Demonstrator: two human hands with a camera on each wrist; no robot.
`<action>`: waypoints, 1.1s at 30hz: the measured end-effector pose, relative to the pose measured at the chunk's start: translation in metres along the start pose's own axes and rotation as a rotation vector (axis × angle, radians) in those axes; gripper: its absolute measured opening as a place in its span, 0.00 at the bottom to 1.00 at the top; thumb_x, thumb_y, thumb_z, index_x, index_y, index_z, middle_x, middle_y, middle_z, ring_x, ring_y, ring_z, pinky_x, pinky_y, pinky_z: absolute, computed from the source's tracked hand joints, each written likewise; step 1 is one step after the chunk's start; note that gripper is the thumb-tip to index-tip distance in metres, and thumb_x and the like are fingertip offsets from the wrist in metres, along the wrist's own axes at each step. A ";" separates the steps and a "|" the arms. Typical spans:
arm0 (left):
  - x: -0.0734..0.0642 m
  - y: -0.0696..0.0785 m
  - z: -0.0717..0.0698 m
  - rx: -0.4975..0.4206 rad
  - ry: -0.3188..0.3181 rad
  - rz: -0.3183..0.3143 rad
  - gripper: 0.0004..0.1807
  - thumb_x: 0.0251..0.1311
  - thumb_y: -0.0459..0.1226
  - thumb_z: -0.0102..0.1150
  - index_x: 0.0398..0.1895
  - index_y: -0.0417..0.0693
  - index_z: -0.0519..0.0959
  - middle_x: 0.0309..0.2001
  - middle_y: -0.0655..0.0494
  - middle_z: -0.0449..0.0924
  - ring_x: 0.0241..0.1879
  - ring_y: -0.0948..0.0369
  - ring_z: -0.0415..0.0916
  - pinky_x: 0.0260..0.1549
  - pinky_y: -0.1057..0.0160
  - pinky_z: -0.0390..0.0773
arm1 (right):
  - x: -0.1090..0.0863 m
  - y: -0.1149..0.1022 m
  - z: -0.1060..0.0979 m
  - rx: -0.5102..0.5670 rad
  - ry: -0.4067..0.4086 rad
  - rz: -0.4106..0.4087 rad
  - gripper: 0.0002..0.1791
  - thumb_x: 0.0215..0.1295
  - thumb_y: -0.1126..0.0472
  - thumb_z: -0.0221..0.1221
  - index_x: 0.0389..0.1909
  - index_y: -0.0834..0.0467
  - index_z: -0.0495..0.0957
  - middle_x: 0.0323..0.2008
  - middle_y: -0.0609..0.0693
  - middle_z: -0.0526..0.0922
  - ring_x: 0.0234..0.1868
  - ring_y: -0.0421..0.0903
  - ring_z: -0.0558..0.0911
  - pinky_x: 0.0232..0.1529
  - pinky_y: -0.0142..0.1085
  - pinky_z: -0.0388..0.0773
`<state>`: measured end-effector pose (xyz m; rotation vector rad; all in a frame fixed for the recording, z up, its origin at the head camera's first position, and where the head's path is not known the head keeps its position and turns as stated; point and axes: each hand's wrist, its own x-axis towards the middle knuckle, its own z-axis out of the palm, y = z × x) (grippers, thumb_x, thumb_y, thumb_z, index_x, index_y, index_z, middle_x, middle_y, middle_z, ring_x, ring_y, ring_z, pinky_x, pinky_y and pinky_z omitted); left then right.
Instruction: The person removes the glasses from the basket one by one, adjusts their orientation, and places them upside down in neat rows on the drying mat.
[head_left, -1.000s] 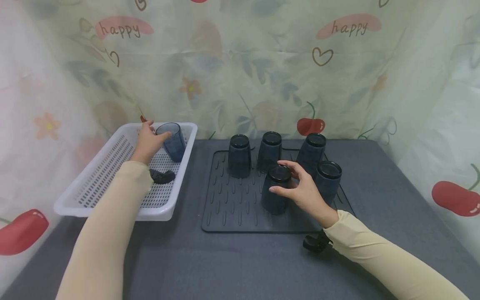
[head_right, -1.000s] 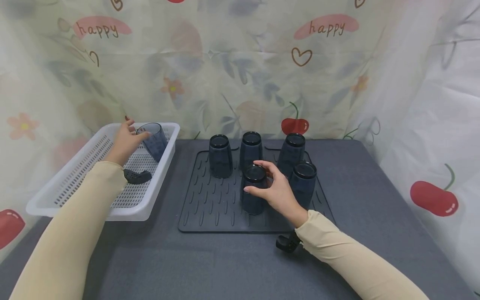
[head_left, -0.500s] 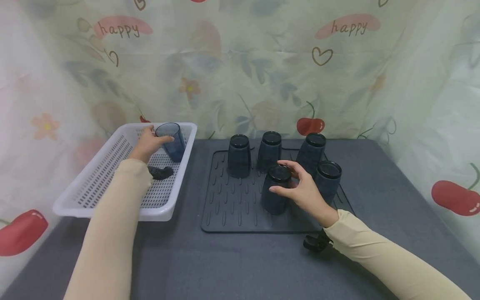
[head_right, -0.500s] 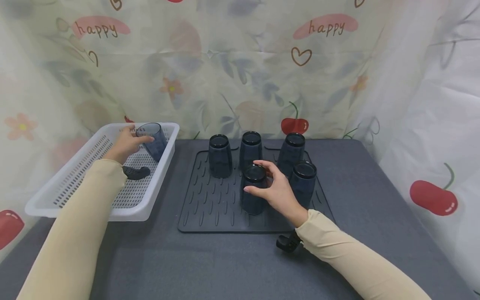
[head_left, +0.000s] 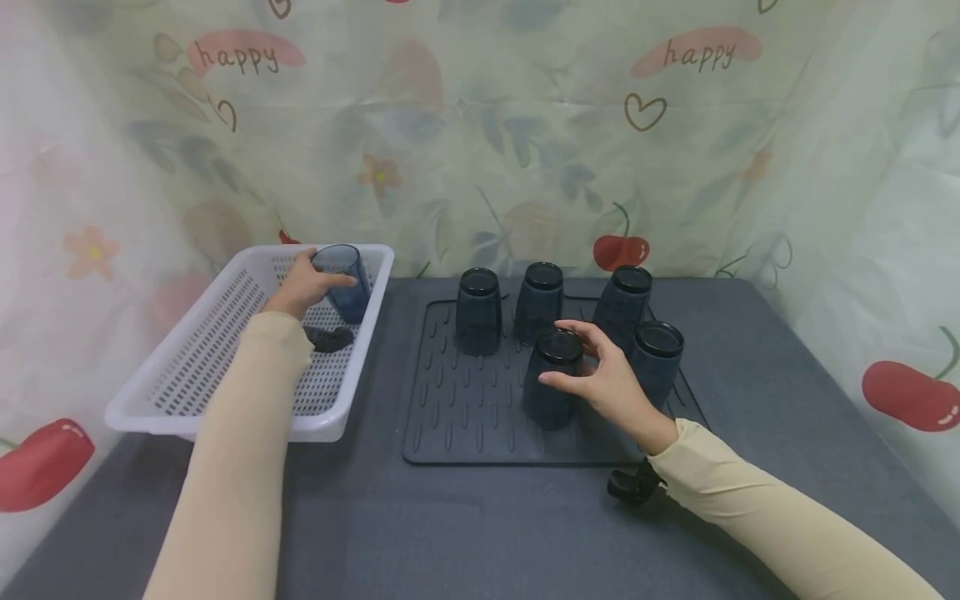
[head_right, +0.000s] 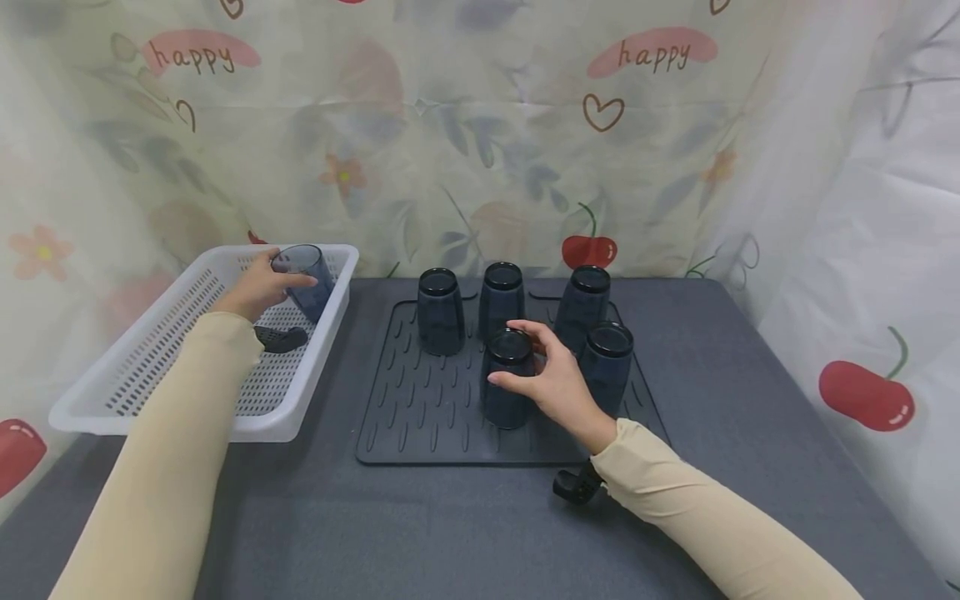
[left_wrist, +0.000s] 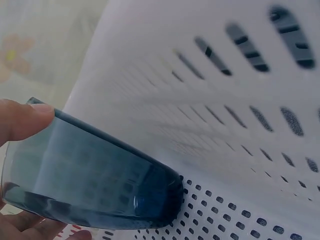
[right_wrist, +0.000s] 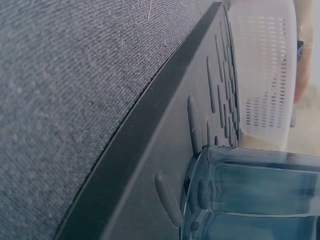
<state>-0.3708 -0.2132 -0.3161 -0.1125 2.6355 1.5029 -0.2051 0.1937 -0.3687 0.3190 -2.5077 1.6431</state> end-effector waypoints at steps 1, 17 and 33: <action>0.001 0.000 0.001 -0.002 0.005 -0.004 0.54 0.61 0.38 0.61 0.76 0.39 0.30 0.76 0.34 0.37 0.74 0.41 0.44 0.70 0.44 0.53 | 0.000 0.000 0.000 0.002 0.000 0.001 0.41 0.51 0.55 0.73 0.67 0.53 0.65 0.69 0.51 0.62 0.69 0.54 0.65 0.67 0.58 0.61; 0.007 -0.008 0.000 -0.086 -0.009 0.007 0.54 0.62 0.39 0.61 0.76 0.43 0.31 0.75 0.37 0.40 0.73 0.43 0.48 0.69 0.43 0.56 | 0.000 0.001 0.000 0.011 -0.005 -0.003 0.41 0.51 0.56 0.73 0.67 0.53 0.65 0.69 0.50 0.63 0.69 0.53 0.65 0.67 0.58 0.61; 0.003 -0.006 0.001 -0.132 -0.003 -0.026 0.50 0.63 0.40 0.61 0.76 0.42 0.37 0.75 0.39 0.44 0.74 0.44 0.48 0.70 0.44 0.55 | 0.001 0.003 -0.001 0.022 0.000 -0.008 0.42 0.50 0.54 0.74 0.67 0.52 0.66 0.67 0.50 0.65 0.66 0.51 0.69 0.66 0.55 0.65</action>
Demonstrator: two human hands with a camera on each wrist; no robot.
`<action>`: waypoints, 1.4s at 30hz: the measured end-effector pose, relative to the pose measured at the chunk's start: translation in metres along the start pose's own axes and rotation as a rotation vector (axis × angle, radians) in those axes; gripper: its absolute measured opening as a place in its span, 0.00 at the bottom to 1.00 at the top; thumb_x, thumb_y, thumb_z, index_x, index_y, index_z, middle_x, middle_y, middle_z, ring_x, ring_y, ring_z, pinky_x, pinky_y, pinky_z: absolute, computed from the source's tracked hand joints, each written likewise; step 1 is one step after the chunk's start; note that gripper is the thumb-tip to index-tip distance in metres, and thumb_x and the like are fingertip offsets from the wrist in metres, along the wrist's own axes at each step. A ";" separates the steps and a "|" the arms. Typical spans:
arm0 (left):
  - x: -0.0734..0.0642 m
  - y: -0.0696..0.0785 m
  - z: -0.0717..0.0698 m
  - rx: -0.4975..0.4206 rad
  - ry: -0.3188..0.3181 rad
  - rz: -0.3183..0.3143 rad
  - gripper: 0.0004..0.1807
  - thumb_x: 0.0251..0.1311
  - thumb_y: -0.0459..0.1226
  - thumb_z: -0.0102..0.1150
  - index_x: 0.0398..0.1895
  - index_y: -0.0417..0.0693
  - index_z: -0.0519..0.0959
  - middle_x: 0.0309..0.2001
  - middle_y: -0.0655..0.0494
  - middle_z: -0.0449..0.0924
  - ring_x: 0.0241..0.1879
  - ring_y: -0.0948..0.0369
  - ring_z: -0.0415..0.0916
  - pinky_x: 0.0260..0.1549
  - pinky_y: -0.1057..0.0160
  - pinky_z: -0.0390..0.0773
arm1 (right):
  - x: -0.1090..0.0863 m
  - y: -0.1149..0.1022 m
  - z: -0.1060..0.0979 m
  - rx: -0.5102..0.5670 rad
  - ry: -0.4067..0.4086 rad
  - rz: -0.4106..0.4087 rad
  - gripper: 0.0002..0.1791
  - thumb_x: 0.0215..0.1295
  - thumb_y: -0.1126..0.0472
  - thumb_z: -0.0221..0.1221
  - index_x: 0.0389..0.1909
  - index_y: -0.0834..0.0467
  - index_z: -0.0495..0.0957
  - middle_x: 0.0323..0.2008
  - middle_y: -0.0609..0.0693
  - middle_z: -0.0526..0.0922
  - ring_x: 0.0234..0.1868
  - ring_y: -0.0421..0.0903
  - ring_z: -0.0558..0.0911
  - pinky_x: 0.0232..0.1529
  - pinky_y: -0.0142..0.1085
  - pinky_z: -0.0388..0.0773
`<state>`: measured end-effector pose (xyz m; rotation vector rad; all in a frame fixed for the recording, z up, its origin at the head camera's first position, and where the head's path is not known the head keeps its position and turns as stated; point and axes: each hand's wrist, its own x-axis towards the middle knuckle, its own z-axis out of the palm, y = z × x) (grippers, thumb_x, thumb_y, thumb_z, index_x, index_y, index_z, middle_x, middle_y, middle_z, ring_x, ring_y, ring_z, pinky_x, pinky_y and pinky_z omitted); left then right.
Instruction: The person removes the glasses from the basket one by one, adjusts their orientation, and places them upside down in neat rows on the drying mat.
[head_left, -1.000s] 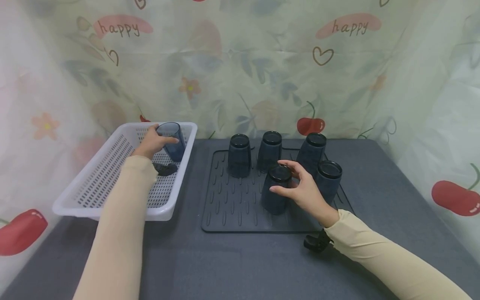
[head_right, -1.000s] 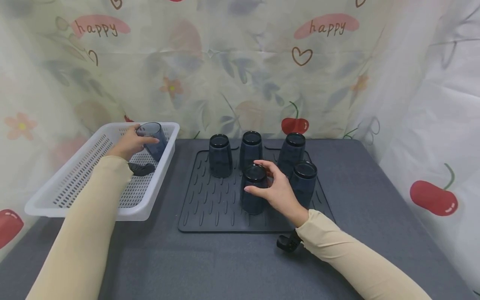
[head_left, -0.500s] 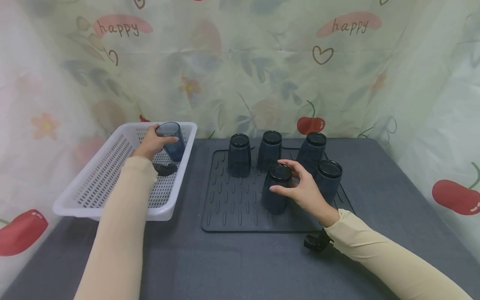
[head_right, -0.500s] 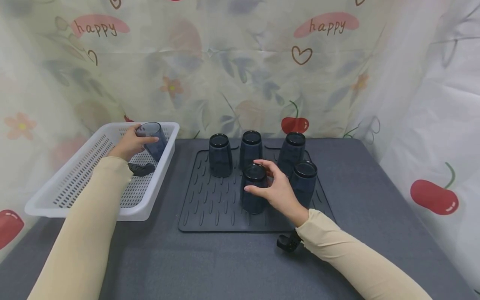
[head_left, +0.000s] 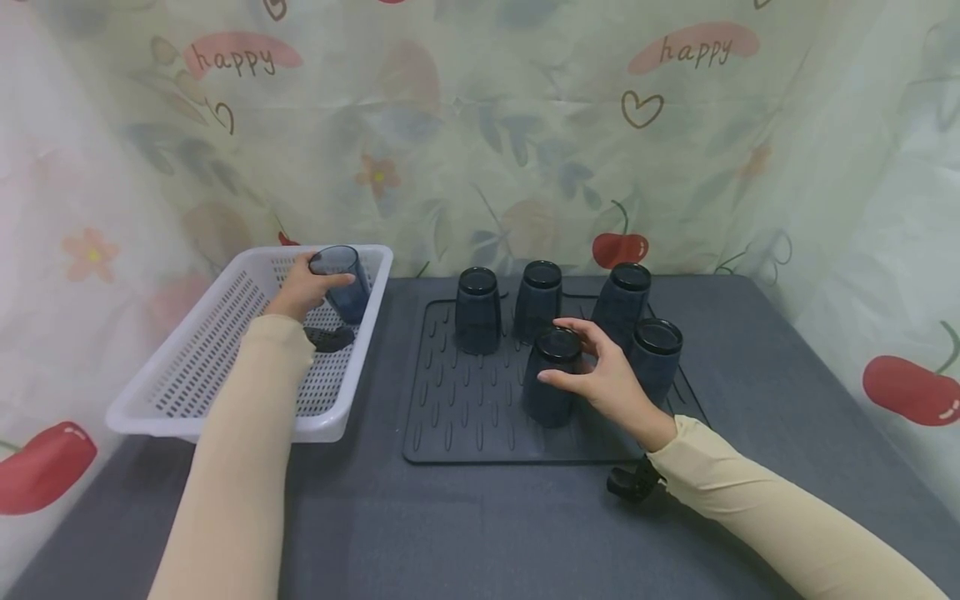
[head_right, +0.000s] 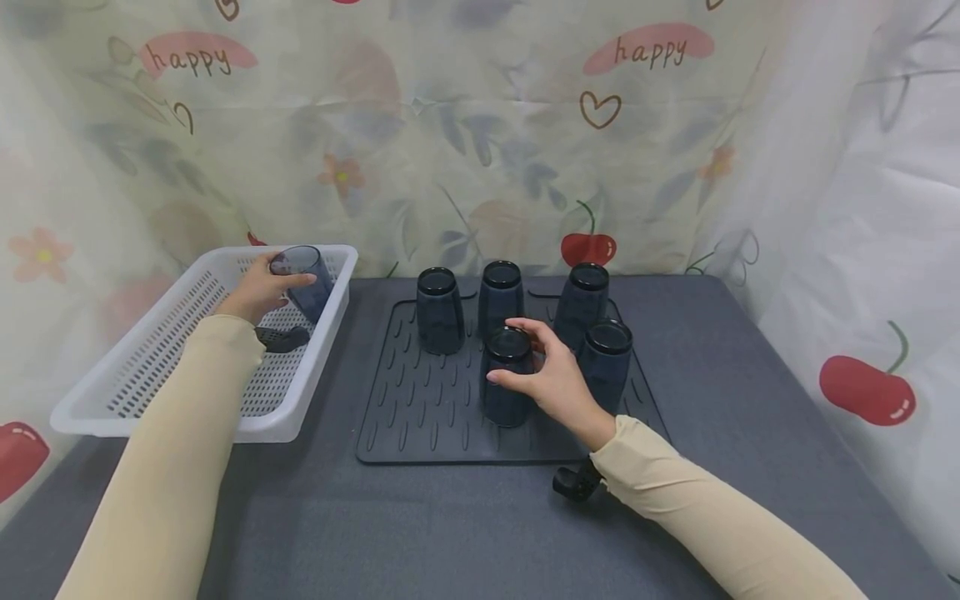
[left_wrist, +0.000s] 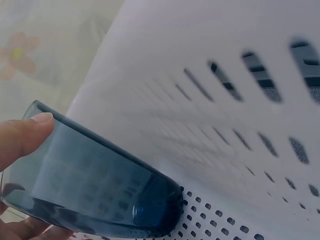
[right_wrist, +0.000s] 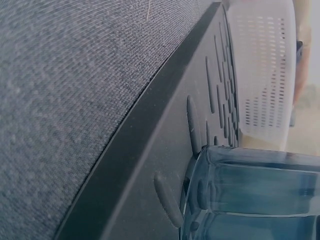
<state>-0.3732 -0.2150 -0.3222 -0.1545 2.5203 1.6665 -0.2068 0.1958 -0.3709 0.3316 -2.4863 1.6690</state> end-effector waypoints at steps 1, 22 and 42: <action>-0.001 0.000 0.000 -0.002 0.004 -0.001 0.50 0.63 0.40 0.61 0.76 0.42 0.37 0.75 0.39 0.44 0.74 0.44 0.48 0.70 0.44 0.55 | 0.000 0.000 0.000 0.002 -0.001 -0.001 0.42 0.50 0.54 0.74 0.67 0.52 0.65 0.67 0.50 0.65 0.66 0.51 0.69 0.66 0.55 0.65; -0.007 0.001 0.001 0.004 0.104 -0.030 0.52 0.57 0.42 0.66 0.75 0.41 0.42 0.75 0.40 0.45 0.74 0.45 0.47 0.72 0.46 0.50 | 0.000 -0.001 0.002 0.005 -0.003 0.001 0.41 0.51 0.55 0.73 0.66 0.51 0.66 0.68 0.49 0.63 0.68 0.52 0.66 0.67 0.56 0.62; -0.013 0.006 0.000 -0.026 0.093 -0.018 0.46 0.56 0.36 0.67 0.73 0.37 0.51 0.71 0.39 0.54 0.69 0.44 0.58 0.64 0.39 0.63 | -0.001 0.000 0.002 0.000 0.003 0.009 0.42 0.51 0.56 0.73 0.67 0.50 0.65 0.70 0.50 0.61 0.70 0.53 0.64 0.68 0.57 0.61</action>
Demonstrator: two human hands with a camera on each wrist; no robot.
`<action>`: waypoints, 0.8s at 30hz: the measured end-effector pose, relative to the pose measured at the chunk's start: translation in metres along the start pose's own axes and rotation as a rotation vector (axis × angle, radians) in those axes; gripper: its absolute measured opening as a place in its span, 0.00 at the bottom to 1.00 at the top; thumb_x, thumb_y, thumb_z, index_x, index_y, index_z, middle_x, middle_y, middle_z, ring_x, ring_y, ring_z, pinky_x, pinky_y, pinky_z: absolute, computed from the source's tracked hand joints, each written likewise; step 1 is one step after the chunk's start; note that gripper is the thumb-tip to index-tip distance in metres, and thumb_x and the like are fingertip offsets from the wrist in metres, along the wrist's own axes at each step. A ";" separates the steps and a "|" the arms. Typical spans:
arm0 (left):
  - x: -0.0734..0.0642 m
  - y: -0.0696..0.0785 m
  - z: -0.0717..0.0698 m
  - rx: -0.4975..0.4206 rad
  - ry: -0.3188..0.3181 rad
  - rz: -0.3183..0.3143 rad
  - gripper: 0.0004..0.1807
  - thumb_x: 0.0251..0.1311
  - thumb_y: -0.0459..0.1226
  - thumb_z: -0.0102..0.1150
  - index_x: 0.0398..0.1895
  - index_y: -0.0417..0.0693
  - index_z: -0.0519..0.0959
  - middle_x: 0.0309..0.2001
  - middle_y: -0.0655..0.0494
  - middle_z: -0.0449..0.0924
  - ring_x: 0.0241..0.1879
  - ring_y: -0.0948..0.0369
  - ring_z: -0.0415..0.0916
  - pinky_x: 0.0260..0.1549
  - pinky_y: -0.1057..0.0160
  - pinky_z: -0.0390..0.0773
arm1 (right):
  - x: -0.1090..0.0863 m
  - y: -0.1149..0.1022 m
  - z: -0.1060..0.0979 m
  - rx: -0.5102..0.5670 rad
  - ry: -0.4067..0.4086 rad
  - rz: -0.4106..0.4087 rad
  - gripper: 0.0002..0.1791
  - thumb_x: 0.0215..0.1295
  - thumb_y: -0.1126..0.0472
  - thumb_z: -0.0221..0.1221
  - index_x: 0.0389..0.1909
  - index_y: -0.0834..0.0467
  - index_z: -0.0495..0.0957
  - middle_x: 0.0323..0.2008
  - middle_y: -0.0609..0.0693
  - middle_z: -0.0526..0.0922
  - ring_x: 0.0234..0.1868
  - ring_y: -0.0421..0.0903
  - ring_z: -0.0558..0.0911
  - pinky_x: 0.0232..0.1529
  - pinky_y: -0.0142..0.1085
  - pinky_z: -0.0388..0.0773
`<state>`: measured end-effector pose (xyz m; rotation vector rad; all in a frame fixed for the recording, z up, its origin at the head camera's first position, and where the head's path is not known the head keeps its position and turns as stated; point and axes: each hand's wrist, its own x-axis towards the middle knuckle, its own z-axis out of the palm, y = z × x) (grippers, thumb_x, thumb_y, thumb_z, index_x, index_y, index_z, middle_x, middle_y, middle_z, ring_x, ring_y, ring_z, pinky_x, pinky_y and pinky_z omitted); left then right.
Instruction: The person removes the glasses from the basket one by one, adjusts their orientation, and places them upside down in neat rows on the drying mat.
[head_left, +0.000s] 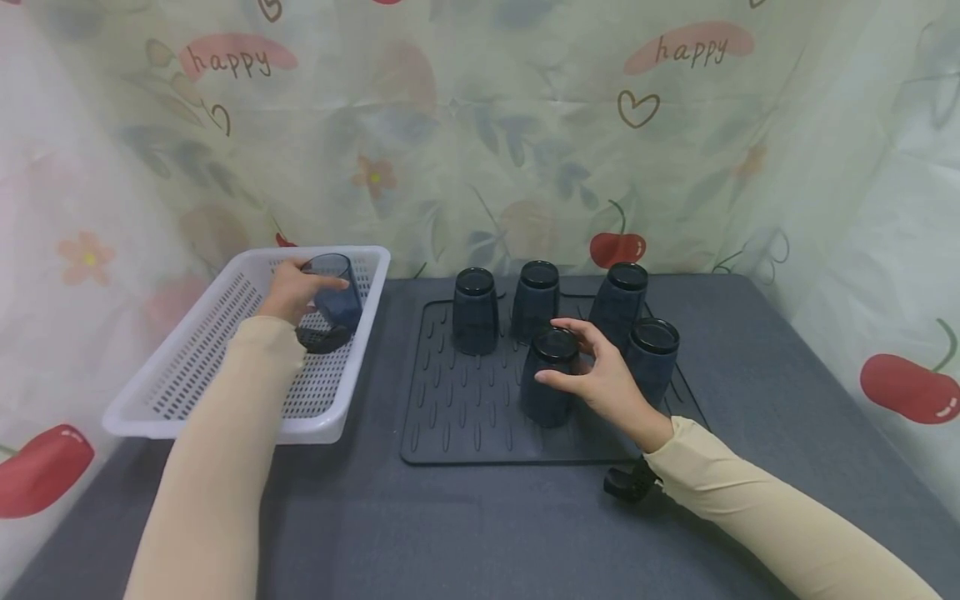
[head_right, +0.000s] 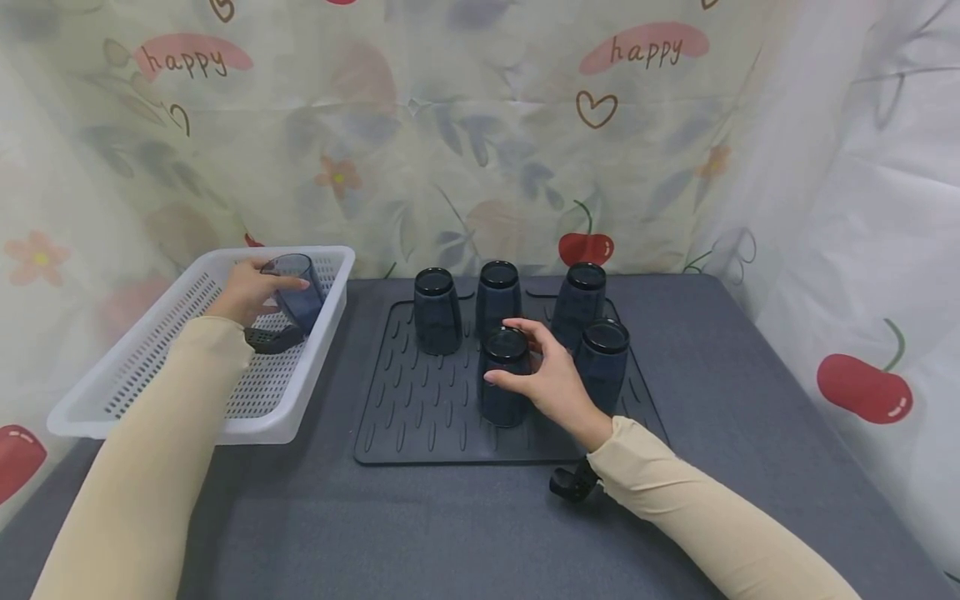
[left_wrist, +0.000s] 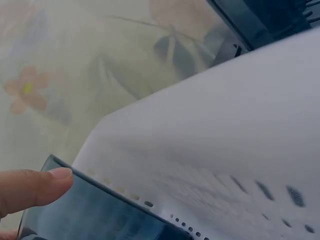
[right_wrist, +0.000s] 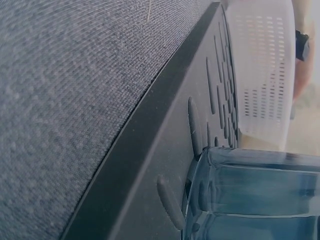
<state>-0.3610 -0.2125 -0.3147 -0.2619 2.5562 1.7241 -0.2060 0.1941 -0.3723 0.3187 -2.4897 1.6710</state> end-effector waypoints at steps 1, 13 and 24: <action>-0.001 0.000 0.000 0.001 0.003 -0.001 0.46 0.56 0.35 0.67 0.73 0.37 0.51 0.71 0.39 0.54 0.69 0.44 0.57 0.64 0.39 0.63 | 0.000 0.000 0.000 -0.003 0.000 0.001 0.42 0.51 0.56 0.73 0.67 0.51 0.65 0.70 0.50 0.61 0.70 0.53 0.64 0.68 0.57 0.60; -0.015 0.003 0.000 0.050 0.047 -0.019 0.40 0.55 0.37 0.68 0.69 0.38 0.60 0.66 0.40 0.61 0.66 0.45 0.62 0.61 0.40 0.67 | -0.001 0.001 0.000 -0.011 -0.002 0.003 0.41 0.52 0.54 0.72 0.67 0.49 0.65 0.70 0.49 0.62 0.70 0.53 0.64 0.68 0.58 0.61; -0.023 0.002 -0.011 0.133 0.027 0.009 0.50 0.54 0.40 0.69 0.74 0.35 0.50 0.73 0.37 0.50 0.70 0.43 0.56 0.60 0.40 0.68 | 0.000 0.000 -0.001 -0.024 -0.003 0.005 0.42 0.52 0.52 0.72 0.67 0.50 0.65 0.69 0.48 0.62 0.69 0.53 0.65 0.68 0.58 0.60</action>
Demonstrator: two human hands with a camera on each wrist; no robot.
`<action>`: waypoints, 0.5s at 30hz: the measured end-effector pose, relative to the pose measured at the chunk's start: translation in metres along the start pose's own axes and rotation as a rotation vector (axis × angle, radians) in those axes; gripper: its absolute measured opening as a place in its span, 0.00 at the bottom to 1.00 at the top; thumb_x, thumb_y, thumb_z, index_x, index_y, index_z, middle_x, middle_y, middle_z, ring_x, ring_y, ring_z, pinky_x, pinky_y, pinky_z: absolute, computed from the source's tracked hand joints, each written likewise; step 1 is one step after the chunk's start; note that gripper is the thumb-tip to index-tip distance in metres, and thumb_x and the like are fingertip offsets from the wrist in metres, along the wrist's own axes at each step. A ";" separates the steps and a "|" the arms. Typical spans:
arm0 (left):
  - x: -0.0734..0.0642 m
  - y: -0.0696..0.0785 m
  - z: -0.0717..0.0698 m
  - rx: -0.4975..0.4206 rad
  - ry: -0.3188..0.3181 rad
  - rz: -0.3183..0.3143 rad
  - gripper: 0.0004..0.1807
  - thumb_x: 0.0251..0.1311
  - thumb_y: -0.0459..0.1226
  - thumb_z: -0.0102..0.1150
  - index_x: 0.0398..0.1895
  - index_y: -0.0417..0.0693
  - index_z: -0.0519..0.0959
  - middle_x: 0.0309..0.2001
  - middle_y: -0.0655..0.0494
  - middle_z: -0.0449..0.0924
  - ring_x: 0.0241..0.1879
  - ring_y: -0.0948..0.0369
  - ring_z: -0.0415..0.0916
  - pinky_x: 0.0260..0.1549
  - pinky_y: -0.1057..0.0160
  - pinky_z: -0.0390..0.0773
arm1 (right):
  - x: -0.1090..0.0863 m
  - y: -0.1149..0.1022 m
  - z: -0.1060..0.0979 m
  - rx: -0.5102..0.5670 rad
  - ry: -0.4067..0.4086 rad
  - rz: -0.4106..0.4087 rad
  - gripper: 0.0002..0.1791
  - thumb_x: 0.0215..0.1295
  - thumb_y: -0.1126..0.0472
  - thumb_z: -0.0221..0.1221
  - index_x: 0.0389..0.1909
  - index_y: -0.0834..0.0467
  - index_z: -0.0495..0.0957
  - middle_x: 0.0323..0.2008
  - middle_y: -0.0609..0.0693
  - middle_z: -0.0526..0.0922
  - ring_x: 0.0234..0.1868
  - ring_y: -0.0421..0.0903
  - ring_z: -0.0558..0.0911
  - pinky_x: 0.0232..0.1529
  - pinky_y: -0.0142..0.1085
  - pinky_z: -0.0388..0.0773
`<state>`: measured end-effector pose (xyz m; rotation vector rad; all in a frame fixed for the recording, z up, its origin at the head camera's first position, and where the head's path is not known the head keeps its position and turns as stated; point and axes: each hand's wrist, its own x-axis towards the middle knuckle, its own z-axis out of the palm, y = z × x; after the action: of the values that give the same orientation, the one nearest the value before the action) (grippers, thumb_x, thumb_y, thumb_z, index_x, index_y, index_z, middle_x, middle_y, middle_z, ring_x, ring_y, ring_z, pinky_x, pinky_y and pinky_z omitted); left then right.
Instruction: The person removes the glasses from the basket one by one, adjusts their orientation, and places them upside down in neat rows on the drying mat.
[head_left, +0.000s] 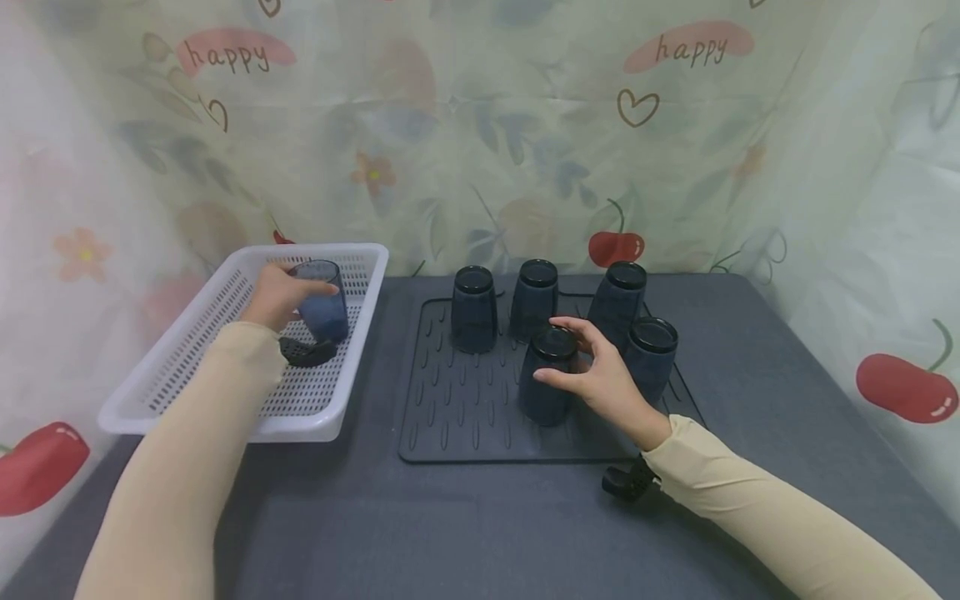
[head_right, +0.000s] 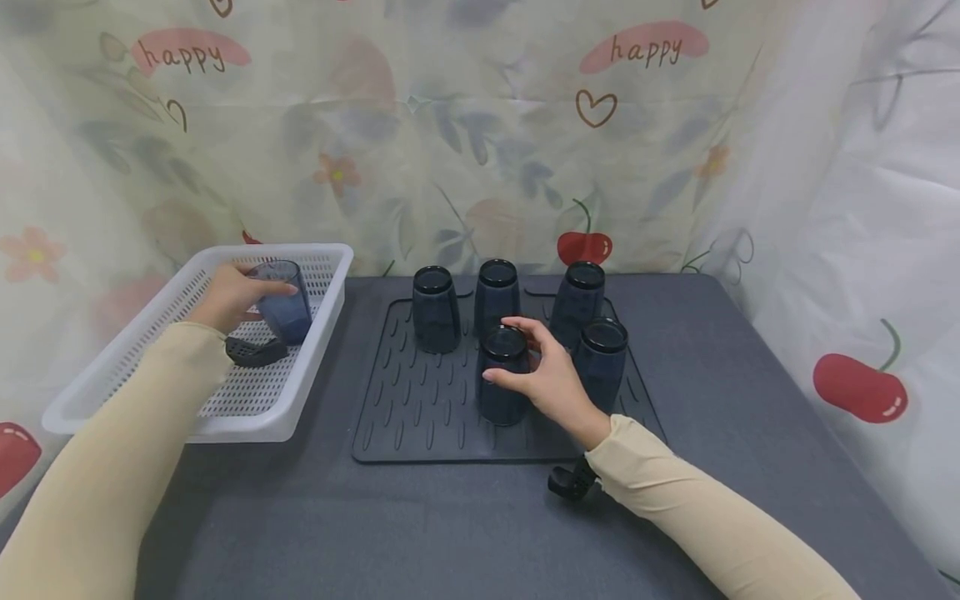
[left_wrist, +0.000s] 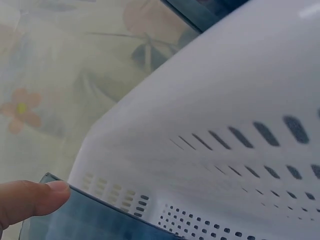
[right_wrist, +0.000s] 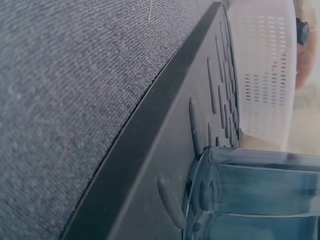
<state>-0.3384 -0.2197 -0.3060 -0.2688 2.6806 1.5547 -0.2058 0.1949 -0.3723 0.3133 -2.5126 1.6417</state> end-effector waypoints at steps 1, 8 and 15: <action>-0.001 0.000 -0.001 0.011 0.002 -0.001 0.51 0.53 0.40 0.69 0.74 0.35 0.48 0.74 0.37 0.49 0.70 0.42 0.55 0.61 0.40 0.68 | 0.000 0.000 0.000 -0.001 -0.001 0.001 0.42 0.52 0.51 0.72 0.67 0.50 0.65 0.69 0.48 0.62 0.69 0.53 0.65 0.68 0.58 0.60; -0.007 -0.002 -0.006 0.027 -0.008 0.011 0.57 0.53 0.41 0.70 0.75 0.33 0.41 0.75 0.35 0.41 0.72 0.40 0.51 0.59 0.40 0.69 | 0.000 -0.002 -0.001 0.002 -0.004 0.003 0.40 0.52 0.52 0.72 0.66 0.49 0.65 0.70 0.48 0.61 0.69 0.53 0.64 0.68 0.59 0.58; -0.012 -0.001 -0.011 0.084 -0.022 0.007 0.57 0.53 0.45 0.71 0.74 0.32 0.44 0.74 0.33 0.45 0.70 0.40 0.55 0.57 0.41 0.72 | 0.000 -0.004 -0.001 0.014 -0.014 0.003 0.40 0.52 0.54 0.72 0.65 0.47 0.65 0.69 0.49 0.62 0.69 0.52 0.65 0.68 0.58 0.59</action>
<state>-0.3257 -0.2282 -0.2997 -0.2379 2.7245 1.4336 -0.2051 0.1946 -0.3685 0.3241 -2.5141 1.6651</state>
